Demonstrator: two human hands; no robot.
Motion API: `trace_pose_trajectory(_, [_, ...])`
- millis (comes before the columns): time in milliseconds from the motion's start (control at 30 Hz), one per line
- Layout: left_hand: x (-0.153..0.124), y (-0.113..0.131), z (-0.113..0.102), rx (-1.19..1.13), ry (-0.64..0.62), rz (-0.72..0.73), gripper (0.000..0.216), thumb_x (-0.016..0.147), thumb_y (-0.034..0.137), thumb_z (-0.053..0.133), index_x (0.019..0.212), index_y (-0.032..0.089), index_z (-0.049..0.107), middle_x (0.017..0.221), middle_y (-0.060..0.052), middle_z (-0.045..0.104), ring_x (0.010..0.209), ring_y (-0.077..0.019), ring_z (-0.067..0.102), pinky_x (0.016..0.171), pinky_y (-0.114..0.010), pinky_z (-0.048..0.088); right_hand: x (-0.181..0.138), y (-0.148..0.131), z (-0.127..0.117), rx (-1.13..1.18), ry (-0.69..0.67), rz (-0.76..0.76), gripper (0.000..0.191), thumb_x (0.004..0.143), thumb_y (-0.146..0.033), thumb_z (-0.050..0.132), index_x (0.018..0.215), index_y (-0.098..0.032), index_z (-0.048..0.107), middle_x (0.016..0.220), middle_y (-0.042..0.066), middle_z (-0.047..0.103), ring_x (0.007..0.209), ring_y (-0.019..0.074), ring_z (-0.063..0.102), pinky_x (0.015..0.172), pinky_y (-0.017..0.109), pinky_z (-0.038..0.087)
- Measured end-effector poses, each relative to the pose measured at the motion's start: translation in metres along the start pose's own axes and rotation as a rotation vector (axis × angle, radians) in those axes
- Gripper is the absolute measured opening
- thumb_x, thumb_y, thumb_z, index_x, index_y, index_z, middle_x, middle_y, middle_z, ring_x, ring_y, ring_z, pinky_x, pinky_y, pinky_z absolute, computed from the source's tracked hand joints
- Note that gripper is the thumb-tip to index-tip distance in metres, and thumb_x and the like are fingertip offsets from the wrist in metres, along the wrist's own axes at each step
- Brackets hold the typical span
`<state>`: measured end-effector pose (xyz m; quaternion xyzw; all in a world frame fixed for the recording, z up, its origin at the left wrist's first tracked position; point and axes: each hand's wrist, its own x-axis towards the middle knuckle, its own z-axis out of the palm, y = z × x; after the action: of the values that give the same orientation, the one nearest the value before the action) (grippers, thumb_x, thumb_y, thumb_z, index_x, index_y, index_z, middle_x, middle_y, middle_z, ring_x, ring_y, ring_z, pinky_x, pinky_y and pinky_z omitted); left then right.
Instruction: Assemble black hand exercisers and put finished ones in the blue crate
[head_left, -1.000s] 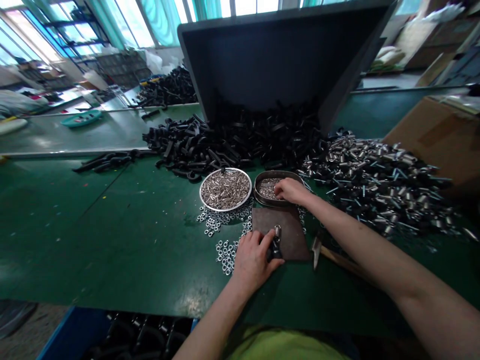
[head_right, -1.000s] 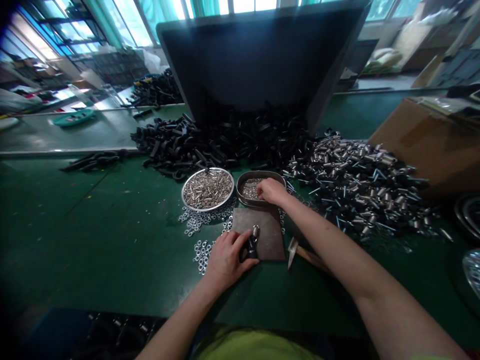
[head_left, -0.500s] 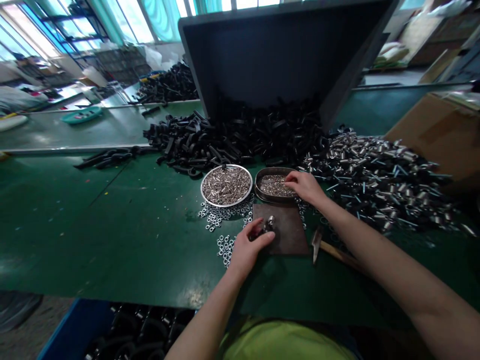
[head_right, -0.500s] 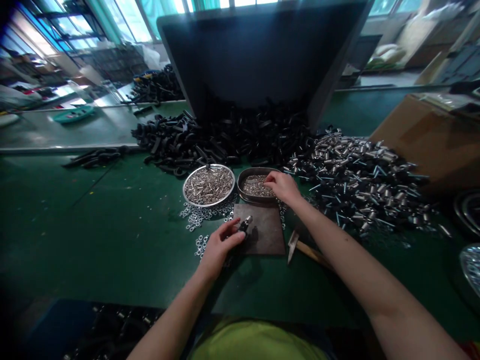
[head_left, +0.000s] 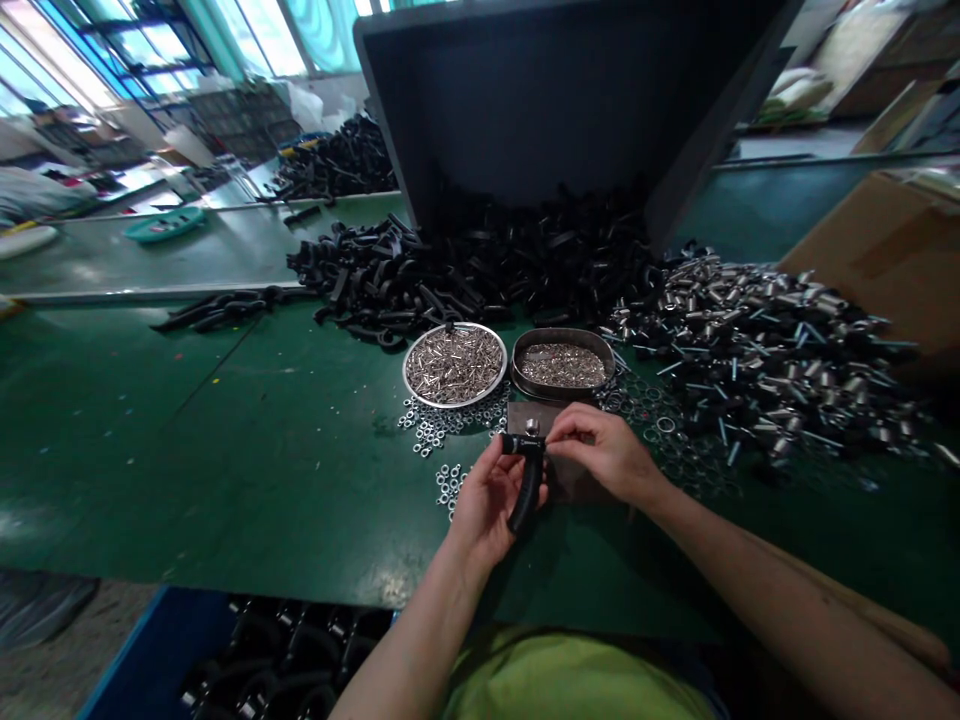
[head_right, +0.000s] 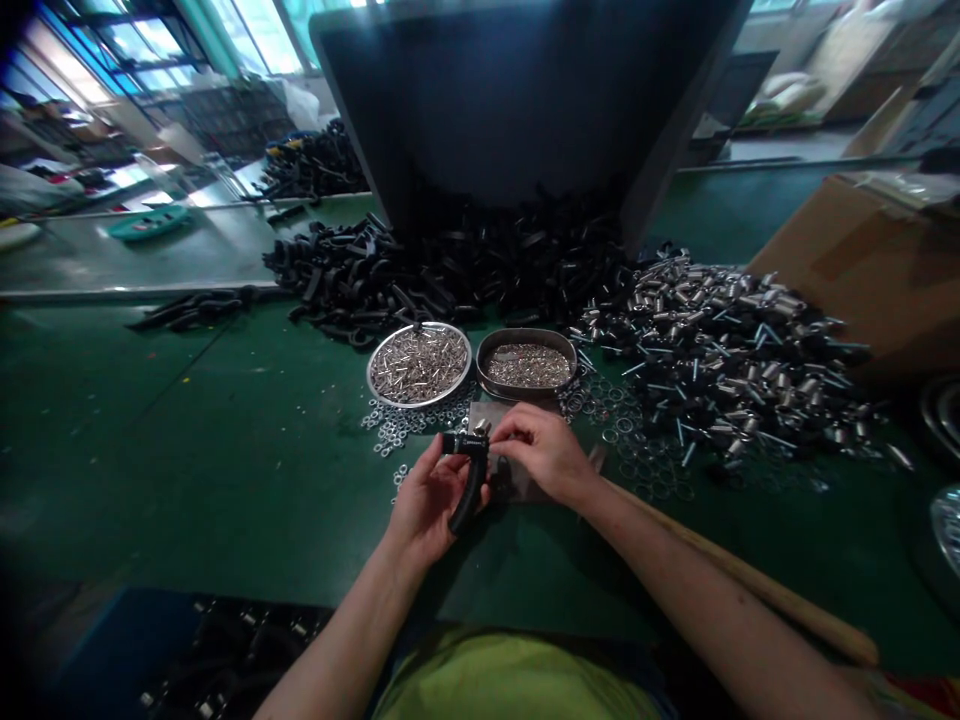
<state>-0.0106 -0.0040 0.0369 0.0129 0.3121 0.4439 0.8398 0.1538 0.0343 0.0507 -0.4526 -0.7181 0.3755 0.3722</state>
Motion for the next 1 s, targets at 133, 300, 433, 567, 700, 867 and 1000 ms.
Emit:
trace_pose_trajectory(133, [0.003,-0.004,-0.003,0.046,0.008,0.032,0.034,0.084,0.041,0.054,0.092,0.009,0.061,0.079,-0.009,0.065,0.074,-0.0187,0.066,0.071,-0.035,0.057,-0.001,-0.001,0.0,-0.057,0.021,-0.034,0.009,0.077,-0.021,0.062,0.068,-0.02,0.064,0.075,0.002,0.063,0.073,0.0153,0.058,0.068,0.029,0.044])
trace_pose_trajectory(300, [0.01,0.003,-0.012,0.388,0.0,0.148,0.04,0.073,0.038,0.068,0.104,0.014,0.063,0.087,-0.006,0.067,0.077,-0.0173,0.064,0.075,-0.033,0.054,-0.002,0.012,-0.004,-0.217,-0.002,-0.054,0.007,0.08,-0.025,0.06,0.074,-0.02,0.059,0.075,0.001,0.061,0.069,0.0144,0.055,0.062,0.027,0.042])
trace_pose_trajectory(433, [0.019,0.015,-0.012,1.014,-0.09,0.293,0.056,0.068,0.037,0.072,0.118,0.017,0.059,0.11,-0.009,0.065,0.101,-0.0245,0.059,0.092,-0.039,0.044,-0.001,0.039,-0.012,-0.61,-0.153,-0.343,0.01,0.087,-0.024,0.051,0.084,-0.02,0.06,0.08,0.004,0.063,0.074,0.0158,0.053,0.064,0.028,0.037])
trace_pose_trajectory(567, [0.025,0.009,-0.011,1.772,-0.07,0.643,0.063,0.068,0.043,0.072,0.123,0.019,0.053,0.115,-0.011,0.061,0.108,-0.0275,0.053,0.096,-0.044,0.04,-0.002,0.057,-0.012,-0.903,-0.291,-0.575,0.022,0.09,-0.019,0.042,0.08,-0.02,0.062,0.07,0.004,0.061,0.065,0.0148,0.048,0.058,0.029,0.028])
trace_pose_trajectory(700, [0.021,-0.008,-0.017,2.177,-0.079,0.789,0.063,0.075,0.044,0.065,0.128,0.016,0.046,0.108,-0.012,0.061,0.103,-0.0283,0.052,0.091,-0.045,0.041,-0.01,0.052,-0.014,-1.038,-0.297,-0.606,0.022,0.091,-0.016,0.041,0.087,-0.018,0.063,0.075,0.005,0.063,0.068,0.0157,0.05,0.058,0.03,0.029])
trace_pose_trajectory(867, [0.02,-0.016,-0.025,2.128,0.067,0.828,0.064,0.067,0.042,0.072,0.122,0.018,0.048,0.109,-0.009,0.059,0.101,-0.0265,0.052,0.089,-0.042,0.042,-0.06,0.041,-0.045,-1.097,-0.135,-0.262,0.018,0.091,-0.027,0.044,0.093,-0.02,0.061,0.091,0.008,0.064,0.079,0.0183,0.055,0.063,0.029,0.038])
trace_pose_trajectory(1000, [0.024,-0.014,-0.025,2.087,0.159,0.81,0.055,0.06,0.044,0.077,0.105,0.018,0.058,0.1,-0.007,0.059,0.097,-0.0252,0.052,0.085,-0.039,0.044,-0.124,0.06,-0.071,-1.152,-0.049,0.035,0.027,0.086,-0.045,0.048,0.087,-0.02,0.058,0.084,0.009,0.062,0.076,0.0226,0.057,0.06,0.032,0.042])
